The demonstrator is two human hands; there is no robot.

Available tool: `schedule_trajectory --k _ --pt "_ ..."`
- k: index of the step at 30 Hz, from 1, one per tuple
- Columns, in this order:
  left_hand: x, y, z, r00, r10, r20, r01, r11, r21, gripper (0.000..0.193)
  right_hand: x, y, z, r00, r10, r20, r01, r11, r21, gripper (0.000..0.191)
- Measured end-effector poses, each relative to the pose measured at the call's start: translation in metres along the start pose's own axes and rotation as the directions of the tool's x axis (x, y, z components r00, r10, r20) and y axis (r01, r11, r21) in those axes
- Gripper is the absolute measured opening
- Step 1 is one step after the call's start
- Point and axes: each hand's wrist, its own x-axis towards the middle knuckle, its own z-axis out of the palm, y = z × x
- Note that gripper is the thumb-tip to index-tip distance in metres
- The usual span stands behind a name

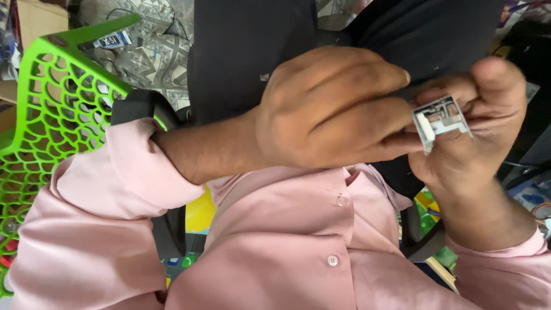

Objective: The person sits in a chair and works on a small galvanized metal bracket resting on their lap, using a screwdriver to unscrew and separate its parts. They manipulate the bracket pieces by hand, briefly reach toward the cluttered workbench, and continue fitting the bracket components together.

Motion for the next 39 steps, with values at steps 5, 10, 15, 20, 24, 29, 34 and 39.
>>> schedule_trajectory --k 5,10,15,20,24,29,34,39 --pt "-0.004 -0.001 -0.002 1.000 -0.025 0.002 0.025 0.997 -0.068 0.034 0.000 0.003 -0.001 1.000 -0.005 0.008 0.006 0.999 -0.040 0.061" --pt "-0.006 0.002 -0.002 0.999 -0.048 0.006 0.049 0.993 -0.106 0.037 0.002 0.005 0.000 0.998 -0.027 -0.051 0.021 0.993 -0.113 0.064" --pt "-0.008 0.008 0.001 0.980 -0.191 0.049 0.196 0.968 -0.155 0.039 0.002 0.007 -0.005 0.996 -0.054 -0.069 0.045 0.991 -0.128 0.061" --pt "-0.008 0.019 0.003 0.933 -0.358 0.042 0.356 0.895 -0.270 0.039 -0.004 0.011 -0.014 0.991 -0.093 -0.097 0.068 0.971 -0.231 0.056" --pt "-0.007 0.023 0.006 0.873 -0.478 0.097 0.476 0.792 -0.382 0.036 -0.005 0.012 -0.015 0.993 -0.102 -0.064 0.080 0.957 -0.279 0.057" --pt "-0.006 0.026 0.007 0.838 -0.531 0.125 0.522 0.717 -0.462 0.035 -0.002 0.013 -0.012 0.994 -0.091 -0.055 0.075 0.966 -0.249 0.059" --pt "-0.008 0.026 0.006 0.852 -0.514 0.101 0.495 0.727 -0.476 0.034 -0.004 0.016 -0.018 0.995 -0.091 -0.028 0.081 0.966 -0.247 0.061" --pt "-0.010 0.026 0.005 0.854 -0.508 0.114 0.499 0.736 -0.457 0.034 -0.006 0.018 -0.023 0.993 -0.105 -0.048 0.091 0.968 -0.235 0.057"
